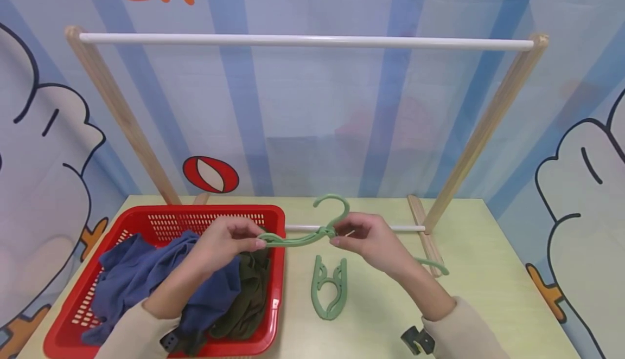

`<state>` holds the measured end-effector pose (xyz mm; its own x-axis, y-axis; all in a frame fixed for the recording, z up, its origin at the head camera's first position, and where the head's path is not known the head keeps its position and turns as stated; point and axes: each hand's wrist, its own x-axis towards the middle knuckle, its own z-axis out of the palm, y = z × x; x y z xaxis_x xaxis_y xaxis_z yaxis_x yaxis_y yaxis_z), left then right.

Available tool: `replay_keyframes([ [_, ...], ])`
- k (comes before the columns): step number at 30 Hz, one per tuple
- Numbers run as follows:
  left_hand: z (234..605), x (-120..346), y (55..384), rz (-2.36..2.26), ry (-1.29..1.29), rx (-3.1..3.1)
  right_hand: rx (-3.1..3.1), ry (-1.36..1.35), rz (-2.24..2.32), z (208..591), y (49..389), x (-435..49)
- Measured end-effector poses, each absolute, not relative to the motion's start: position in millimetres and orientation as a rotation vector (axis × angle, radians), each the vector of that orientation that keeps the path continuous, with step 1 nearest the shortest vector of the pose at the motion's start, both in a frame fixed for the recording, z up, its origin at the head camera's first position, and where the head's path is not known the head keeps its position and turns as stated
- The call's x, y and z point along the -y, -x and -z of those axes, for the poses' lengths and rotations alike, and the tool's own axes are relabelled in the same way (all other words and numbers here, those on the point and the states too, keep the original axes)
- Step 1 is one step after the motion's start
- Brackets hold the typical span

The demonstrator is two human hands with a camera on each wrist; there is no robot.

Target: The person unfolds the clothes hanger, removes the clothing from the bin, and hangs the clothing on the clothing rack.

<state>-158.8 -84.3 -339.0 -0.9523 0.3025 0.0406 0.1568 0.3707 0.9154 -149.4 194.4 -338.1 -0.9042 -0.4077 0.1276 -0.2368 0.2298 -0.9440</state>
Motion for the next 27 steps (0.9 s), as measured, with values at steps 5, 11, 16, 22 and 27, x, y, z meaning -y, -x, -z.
replay_keyframes([
  [5, 339.1, 84.9, 160.3, -1.616, -0.431, -2.476, -2.392, 0.620, 1.746, 337.5, 149.1, -192.2],
  [11, 339.2, 87.5, 164.8, -1.600, -0.477, -2.418, -2.402, 0.610, 1.738, 338.0, 149.9, -192.1],
  [16, 336.0, 88.0, 167.3, -1.619, -0.571, -2.371, -2.394, 0.607, 1.738, 340.6, 152.0, -190.7],
  [22, 332.1, 83.7, 168.1, -1.579, -0.599, -2.383, -2.376, 0.603, 1.740, 341.2, 151.7, -186.5],
  [27, 329.9, 81.4, 167.4, -1.490, -0.580, -2.416, -2.381, 0.613, 1.733, 341.2, 151.9, -185.1],
])
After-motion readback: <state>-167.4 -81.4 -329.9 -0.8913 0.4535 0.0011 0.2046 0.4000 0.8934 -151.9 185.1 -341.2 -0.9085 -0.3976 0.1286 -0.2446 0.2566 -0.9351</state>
